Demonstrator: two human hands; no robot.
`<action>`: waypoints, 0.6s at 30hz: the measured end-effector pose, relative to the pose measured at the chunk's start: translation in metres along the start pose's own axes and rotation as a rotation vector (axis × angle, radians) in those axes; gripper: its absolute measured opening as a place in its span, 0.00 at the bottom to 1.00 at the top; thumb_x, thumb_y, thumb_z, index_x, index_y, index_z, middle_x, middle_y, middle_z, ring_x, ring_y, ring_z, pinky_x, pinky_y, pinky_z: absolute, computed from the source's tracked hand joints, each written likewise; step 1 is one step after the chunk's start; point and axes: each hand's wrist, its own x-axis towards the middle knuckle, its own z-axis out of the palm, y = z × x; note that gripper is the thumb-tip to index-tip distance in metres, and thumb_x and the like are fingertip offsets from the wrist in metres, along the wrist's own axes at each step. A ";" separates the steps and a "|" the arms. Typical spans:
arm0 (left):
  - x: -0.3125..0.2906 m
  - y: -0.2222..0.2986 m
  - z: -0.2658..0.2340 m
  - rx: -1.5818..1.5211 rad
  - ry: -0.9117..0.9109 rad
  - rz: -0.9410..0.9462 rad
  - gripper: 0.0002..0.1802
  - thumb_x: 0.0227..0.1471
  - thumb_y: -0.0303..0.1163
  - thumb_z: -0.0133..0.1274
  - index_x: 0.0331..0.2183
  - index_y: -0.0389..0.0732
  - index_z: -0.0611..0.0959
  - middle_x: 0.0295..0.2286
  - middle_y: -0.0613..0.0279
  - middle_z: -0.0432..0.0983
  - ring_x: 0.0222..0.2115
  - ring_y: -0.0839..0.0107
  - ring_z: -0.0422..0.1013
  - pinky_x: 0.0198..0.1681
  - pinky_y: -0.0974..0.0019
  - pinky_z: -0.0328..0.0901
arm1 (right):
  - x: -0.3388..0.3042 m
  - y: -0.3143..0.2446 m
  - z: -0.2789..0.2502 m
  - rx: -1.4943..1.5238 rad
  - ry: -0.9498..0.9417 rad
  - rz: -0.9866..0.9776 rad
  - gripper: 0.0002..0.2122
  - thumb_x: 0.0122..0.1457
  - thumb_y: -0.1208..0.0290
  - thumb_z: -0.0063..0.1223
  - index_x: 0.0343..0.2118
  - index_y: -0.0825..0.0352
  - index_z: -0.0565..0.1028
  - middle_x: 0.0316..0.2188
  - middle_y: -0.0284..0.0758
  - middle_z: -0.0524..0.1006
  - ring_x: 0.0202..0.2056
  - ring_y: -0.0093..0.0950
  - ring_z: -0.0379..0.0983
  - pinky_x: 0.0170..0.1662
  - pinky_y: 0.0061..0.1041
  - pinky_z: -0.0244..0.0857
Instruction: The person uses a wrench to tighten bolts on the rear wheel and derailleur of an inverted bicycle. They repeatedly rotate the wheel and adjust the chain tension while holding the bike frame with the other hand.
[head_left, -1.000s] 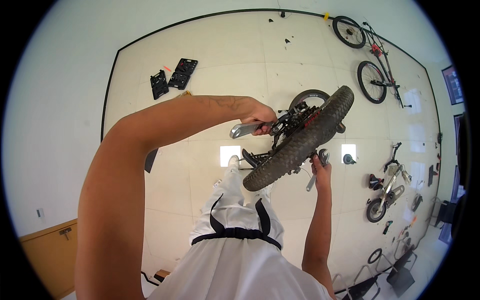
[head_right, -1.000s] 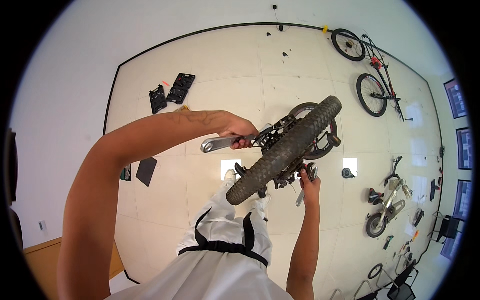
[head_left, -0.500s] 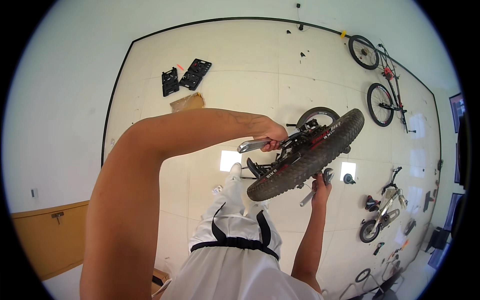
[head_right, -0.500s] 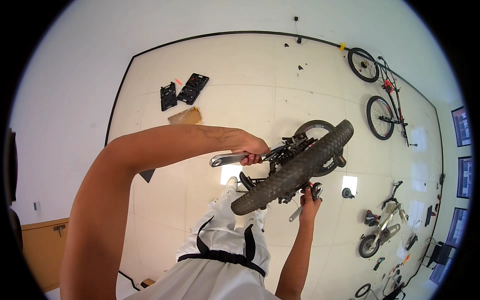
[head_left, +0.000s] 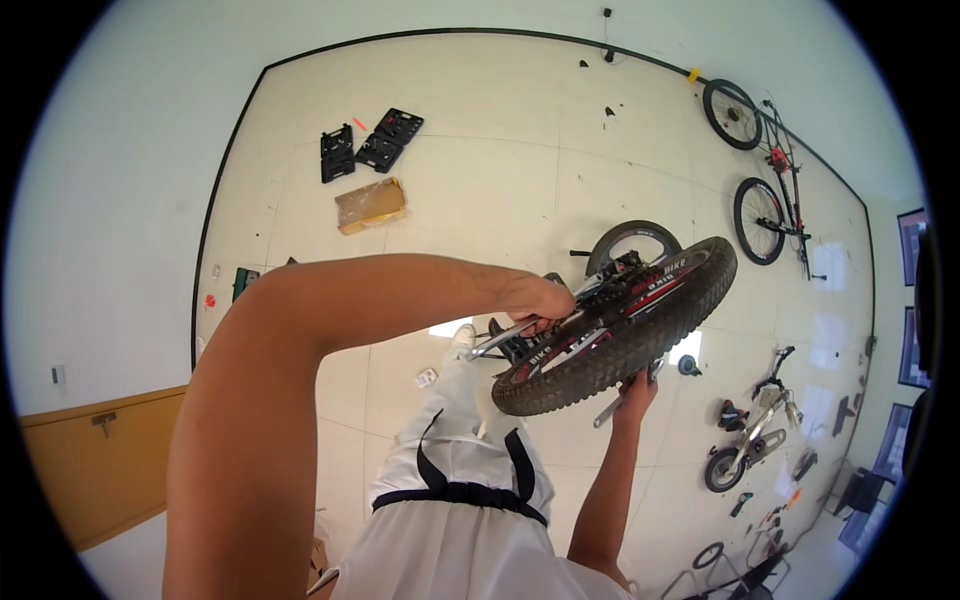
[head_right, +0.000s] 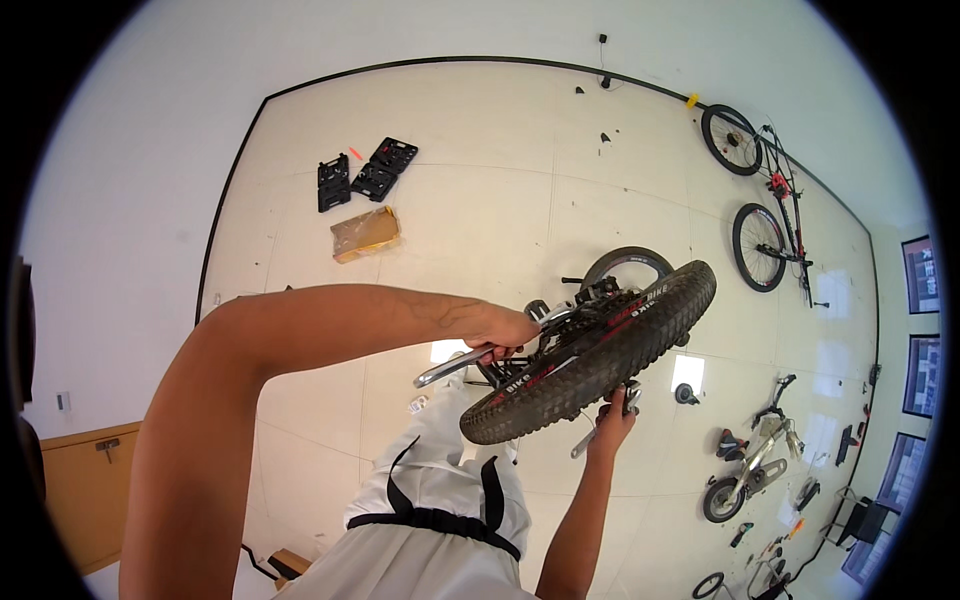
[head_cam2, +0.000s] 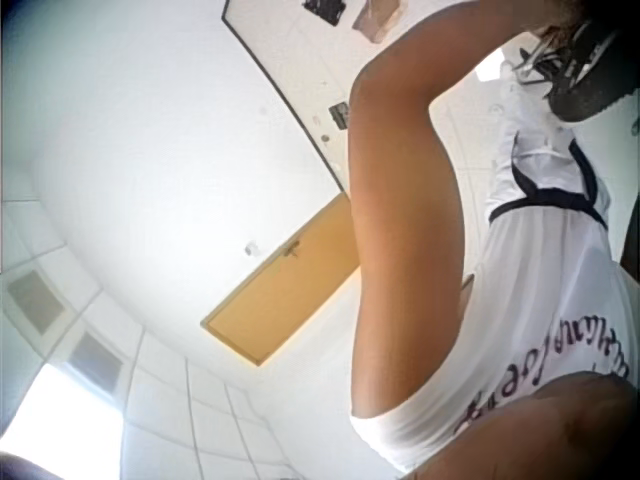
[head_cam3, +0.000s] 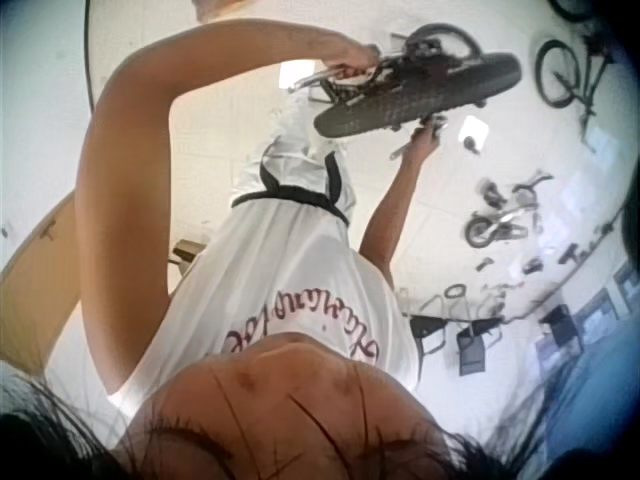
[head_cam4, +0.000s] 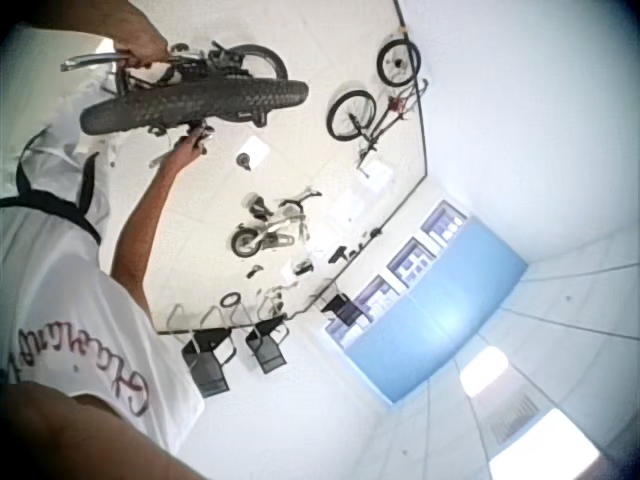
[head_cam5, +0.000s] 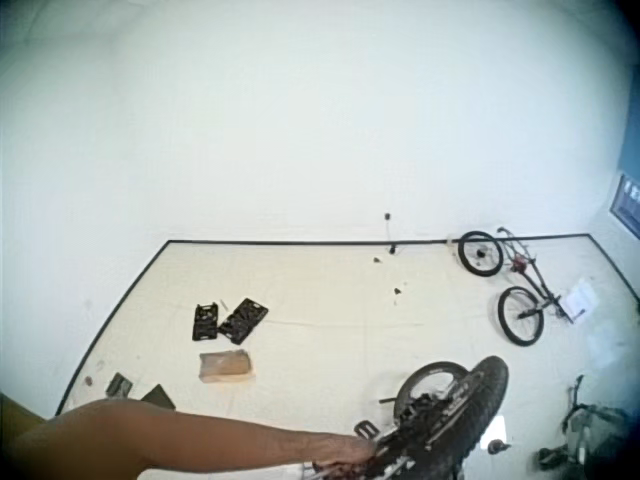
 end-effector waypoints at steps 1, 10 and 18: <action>0.001 -0.001 0.005 0.017 0.020 -0.003 0.25 0.61 0.52 0.30 0.22 0.44 0.66 0.13 0.70 0.54 0.10 0.78 0.51 0.13 0.68 0.52 | 0.005 0.006 -0.001 0.005 0.050 -0.113 0.13 0.61 0.65 0.52 0.38 0.72 0.75 0.29 0.34 0.75 0.23 0.21 0.65 0.28 0.20 0.59; -0.004 -0.012 0.021 0.108 0.089 0.170 0.29 0.63 0.51 0.30 0.25 0.36 0.70 0.15 0.63 0.59 0.13 0.69 0.56 0.15 0.59 0.57 | 0.012 -0.003 0.026 -0.266 0.158 -0.527 0.12 0.63 0.71 0.45 0.40 0.76 0.73 0.33 0.38 0.77 0.35 0.26 0.71 0.42 0.25 0.65; -0.001 -0.022 0.014 0.151 0.067 0.231 0.32 0.63 0.51 0.29 0.21 0.33 0.70 0.14 0.59 0.62 0.12 0.67 0.59 0.14 0.59 0.60 | 0.040 0.038 0.006 -0.041 0.050 -0.558 0.11 0.61 0.72 0.47 0.39 0.76 0.73 0.33 0.37 0.78 0.34 0.23 0.72 0.40 0.24 0.67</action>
